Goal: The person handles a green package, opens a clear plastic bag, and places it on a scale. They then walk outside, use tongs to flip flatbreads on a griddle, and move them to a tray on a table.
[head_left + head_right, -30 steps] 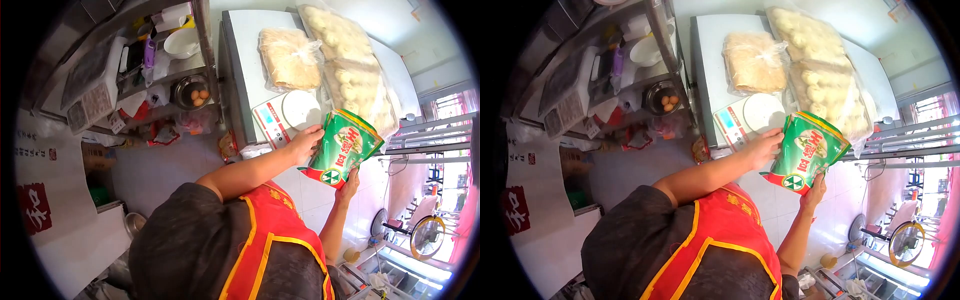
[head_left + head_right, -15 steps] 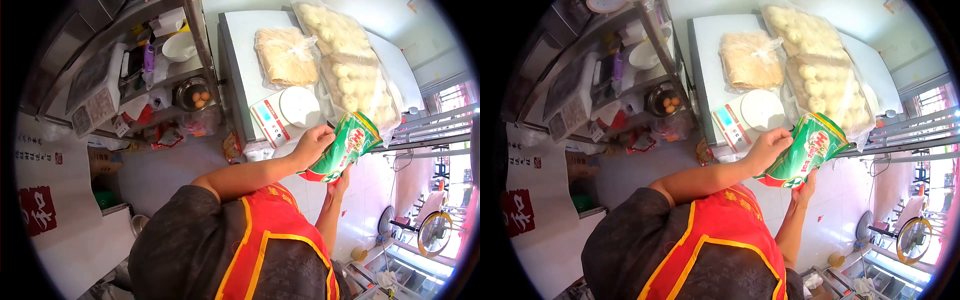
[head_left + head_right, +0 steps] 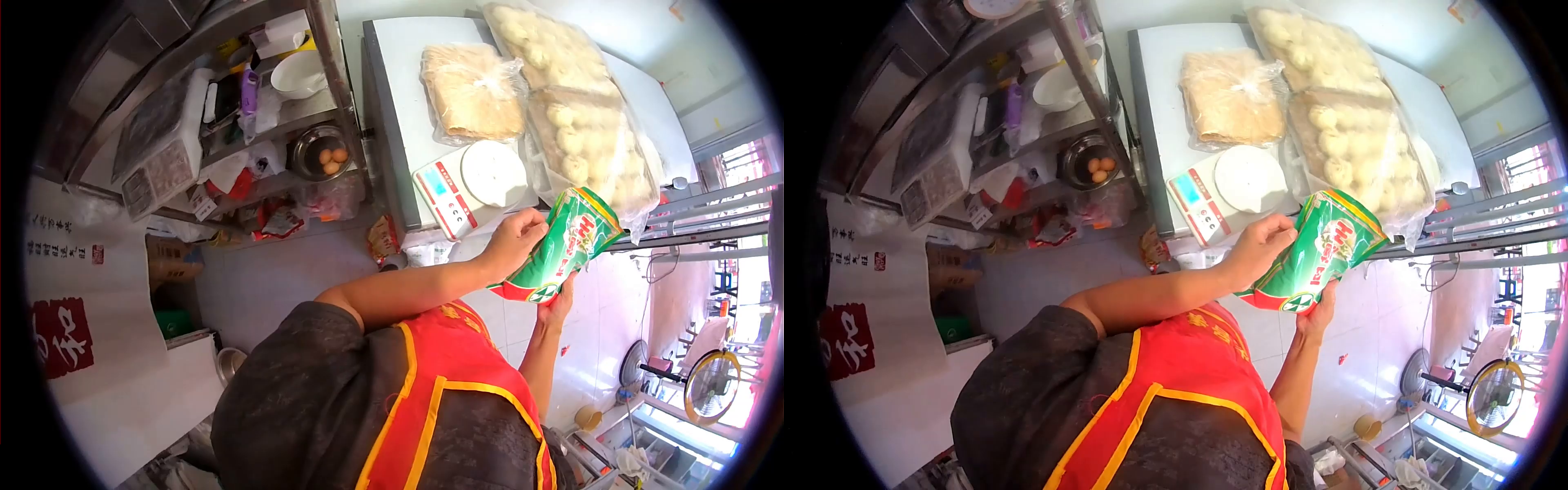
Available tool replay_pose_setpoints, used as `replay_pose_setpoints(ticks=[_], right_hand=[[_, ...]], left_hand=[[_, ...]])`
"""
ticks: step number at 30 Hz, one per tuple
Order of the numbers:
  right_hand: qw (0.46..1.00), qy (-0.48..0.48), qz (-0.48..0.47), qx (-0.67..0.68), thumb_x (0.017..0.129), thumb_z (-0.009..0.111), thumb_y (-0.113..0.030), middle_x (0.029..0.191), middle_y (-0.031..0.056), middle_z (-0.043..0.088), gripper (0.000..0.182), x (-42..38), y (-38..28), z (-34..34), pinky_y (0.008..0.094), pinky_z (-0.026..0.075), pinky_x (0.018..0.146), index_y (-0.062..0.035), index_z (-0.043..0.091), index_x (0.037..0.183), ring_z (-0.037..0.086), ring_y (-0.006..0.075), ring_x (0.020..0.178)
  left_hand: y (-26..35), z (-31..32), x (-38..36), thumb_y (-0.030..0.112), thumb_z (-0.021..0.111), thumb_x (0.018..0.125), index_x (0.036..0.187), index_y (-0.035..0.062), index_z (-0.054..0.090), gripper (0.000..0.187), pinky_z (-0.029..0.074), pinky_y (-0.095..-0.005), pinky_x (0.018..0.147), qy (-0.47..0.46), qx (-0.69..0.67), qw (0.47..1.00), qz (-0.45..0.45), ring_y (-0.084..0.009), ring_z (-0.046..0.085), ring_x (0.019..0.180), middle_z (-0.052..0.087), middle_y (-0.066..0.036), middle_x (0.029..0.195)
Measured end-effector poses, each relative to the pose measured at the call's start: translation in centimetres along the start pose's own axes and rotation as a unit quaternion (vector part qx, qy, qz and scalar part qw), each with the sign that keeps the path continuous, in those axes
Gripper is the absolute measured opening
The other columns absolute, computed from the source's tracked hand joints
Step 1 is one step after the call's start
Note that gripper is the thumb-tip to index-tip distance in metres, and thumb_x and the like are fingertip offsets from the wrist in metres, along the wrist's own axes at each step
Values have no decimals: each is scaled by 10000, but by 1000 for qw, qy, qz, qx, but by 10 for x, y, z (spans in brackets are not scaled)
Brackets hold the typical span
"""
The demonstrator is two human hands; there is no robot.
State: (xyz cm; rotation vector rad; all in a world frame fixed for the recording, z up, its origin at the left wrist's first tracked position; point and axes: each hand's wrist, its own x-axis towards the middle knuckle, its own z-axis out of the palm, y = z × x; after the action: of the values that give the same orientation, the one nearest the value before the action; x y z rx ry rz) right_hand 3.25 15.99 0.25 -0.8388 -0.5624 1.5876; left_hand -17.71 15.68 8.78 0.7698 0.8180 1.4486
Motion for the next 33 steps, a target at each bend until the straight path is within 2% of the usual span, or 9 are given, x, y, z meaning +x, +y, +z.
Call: replay_pose_setpoints(ticks=[6, 16, 17, 19, 23, 25, 28, 31, 33], right_hand=[[1000, 14, 2, 8, 979, 406, -301, 1171, 82, 566, 386, -3, 2, -4, 355, 470, 871, -20, 453, 1239, 568, 192, 1019], [1000, 9, 21, 11, 983, 389, -292, 1194, 103, 555, 385, -5, 1, -8, 374, 459, 897, -15, 443, 1245, 566, 207, 1041], [1000, 0, 20, 14, 974, 414, -294, 1210, 104, 557, 400, -4, 2, -12, 391, 447, 925, -29, 432, 1272, 561, 221, 1066], [1000, 5, 17, 18, 969, 427, -297, 1182, 100, 574, 392, 1, 7, -23, 376, 459, 902, -31, 448, 1256, 578, 212, 1029], [999, 30, 25, 17, 957, 442, -343, 1167, 101, 581, 423, -4, 7, -7, 363, 476, 873, -28, 459, 1239, 592, 204, 1001], [999, 0, 9, 32, 966, 423, -334, 1189, 93, 560, 420, -1, 14, -12, 352, 464, 877, -22, 457, 1244, 579, 195, 1011], [999, 21, -2, 24, 966, 424, -329, 1158, 90, 578, 415, -3, 19, -17, 341, 471, 861, -10, 467, 1228, 590, 189, 983], [998, 62, -13, 28, 966, 427, -318, 1129, 91, 592, 405, -2, 20, -23, 337, 476, 852, -2, 476, 1214, 598, 185, 964], [995, 90, -20, 35, 967, 424, -315, 1131, 95, 591, 402, -4, 22, -32, 338, 479, 849, -1, 476, 1214, 598, 185, 965]], left_hand=[[-1, 4, -1, 99, 507, 916, 937, -13, 546, 121, 439, -232, 733, -2, 8, 1000, 4, -65, 528, 810, 577, -18, 857], [-12, 0, -1, 124, 517, 908, 939, -6, 551, 137, 426, -231, 717, 7, 6, 1000, -2, -64, 503, 785, 557, -14, 837], [-14, -1, 0, 144, 524, 906, 936, 4, 553, 146, 418, -227, 699, 6, 16, 1000, 11, -61, 486, 770, 544, -8, 830], [-7, 4, -1, 132, 537, 887, 869, 13, 556, 122, 395, -214, 630, 44, 37, 998, -10, -56, 463, 706, 506, 14, 744], [-18, 0, 5, 132, 537, 889, 867, 6, 557, 129, 394, -215, 638, 32, 6, 999, -34, -53, 463, 712, 523, 5, 766], [-16, -1, 7, 123, 516, 907, 884, 12, 549, 118, 393, -210, 647, 19, 16, 998, -50, -40, 462, 719, 525, 14, 781], [-12, -3, 7, 123, 497, 928, 923, 20, 541, 112, 390, -204, 655, 2, 21, 996, -83, -35, 464, 724, 525, 24, 795], [-30, -11, 19, 134, 509, 924, 977, 36, 546, 117, 442, -240, 743, -49, 4, 994, -100, -62, 516, 851, 562, 4, 916], [-38, -6, 22, 130, 512, 923, 957, 26, 549, 116, 426, -225, 704, -61, -3, 994, -96, -58, 502, 799, 550, 8, 867]])
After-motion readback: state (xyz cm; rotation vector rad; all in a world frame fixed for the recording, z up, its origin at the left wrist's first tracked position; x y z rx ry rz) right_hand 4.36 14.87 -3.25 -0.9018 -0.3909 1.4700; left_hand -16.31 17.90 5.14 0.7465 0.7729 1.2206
